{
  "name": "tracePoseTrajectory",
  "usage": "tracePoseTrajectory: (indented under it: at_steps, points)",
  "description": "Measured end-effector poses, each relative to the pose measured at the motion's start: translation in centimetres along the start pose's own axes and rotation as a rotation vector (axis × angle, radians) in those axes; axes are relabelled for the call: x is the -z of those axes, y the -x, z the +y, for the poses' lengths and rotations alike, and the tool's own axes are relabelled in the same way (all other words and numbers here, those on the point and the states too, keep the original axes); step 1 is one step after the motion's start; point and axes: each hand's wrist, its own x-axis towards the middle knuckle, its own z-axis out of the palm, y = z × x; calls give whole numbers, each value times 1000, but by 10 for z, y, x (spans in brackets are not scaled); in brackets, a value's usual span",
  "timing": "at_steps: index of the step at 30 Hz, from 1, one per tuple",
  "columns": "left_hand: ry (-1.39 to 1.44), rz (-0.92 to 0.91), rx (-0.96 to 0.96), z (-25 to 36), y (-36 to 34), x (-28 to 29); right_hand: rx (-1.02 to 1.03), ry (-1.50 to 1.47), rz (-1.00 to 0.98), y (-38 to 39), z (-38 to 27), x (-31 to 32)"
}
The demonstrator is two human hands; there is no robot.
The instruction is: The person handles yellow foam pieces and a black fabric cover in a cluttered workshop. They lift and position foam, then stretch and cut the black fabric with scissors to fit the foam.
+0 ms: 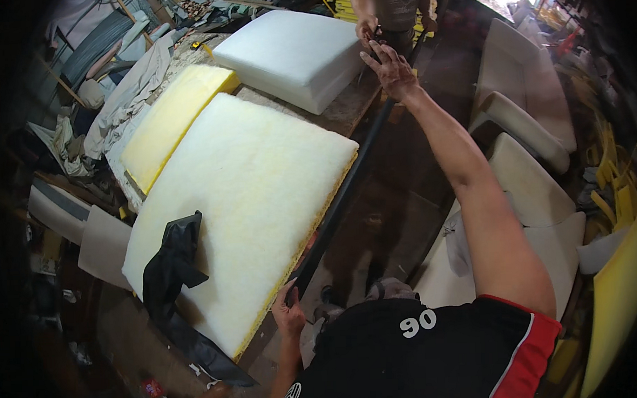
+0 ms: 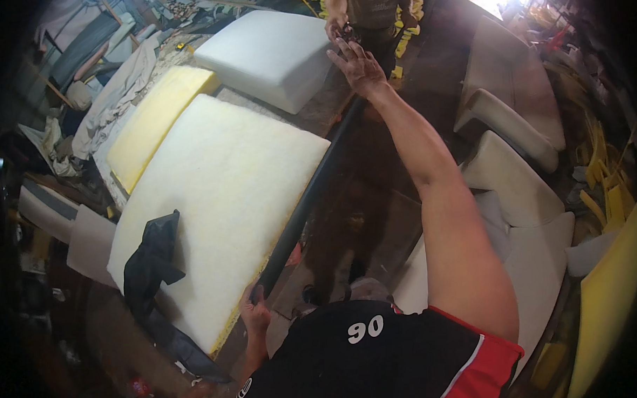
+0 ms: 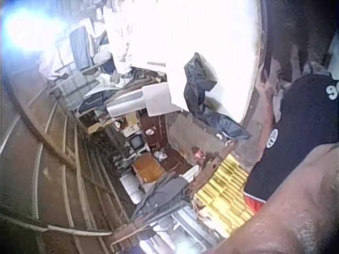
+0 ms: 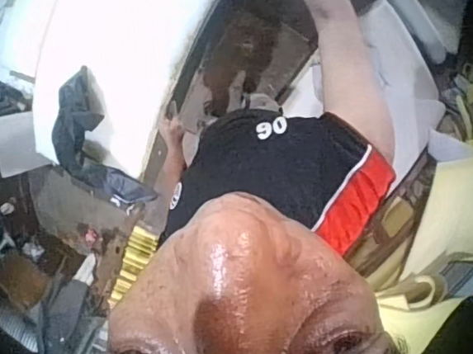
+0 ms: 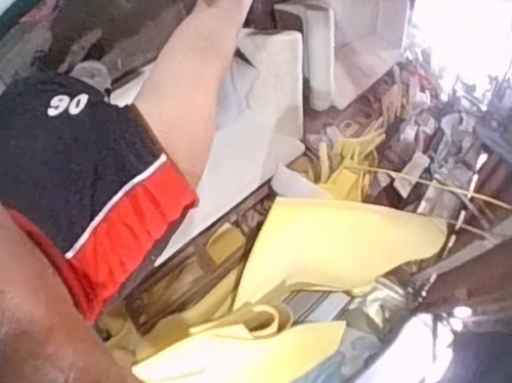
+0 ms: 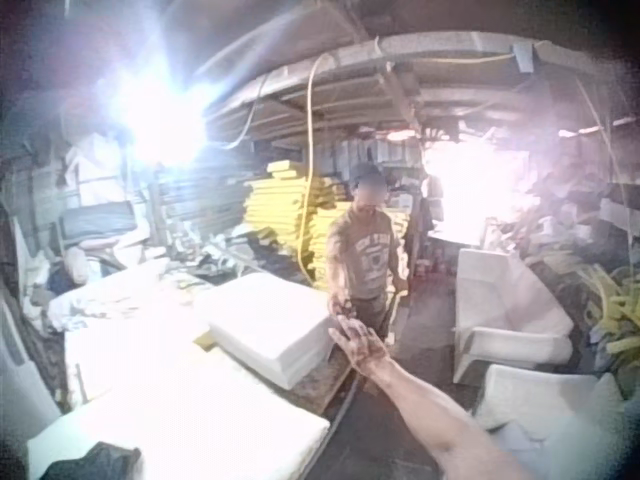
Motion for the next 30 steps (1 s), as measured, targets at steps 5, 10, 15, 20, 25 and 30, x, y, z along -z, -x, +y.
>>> tracePoseTrajectory:
  at_steps: [5,10,15,20,25,30]
  points:
    - [-140,87,105,33,14,-12,153,62,-69,-15,23,-23]
    - [-67,73,346,45,15,-12,206,7,148,-20,31,-11]
    - [97,-42,208,30,1,-6,-97,-264,106,11,20,80]
    - [-62,-60,115,33,4,10,-472,-909,-293,99,-63,159]
    - [-230,-223,-321,44,-16,17,-785,-962,-870,266,-184,232]
    - [273,-450,185,46,-33,24,-1257,-1134,-1091,359,-310,310]
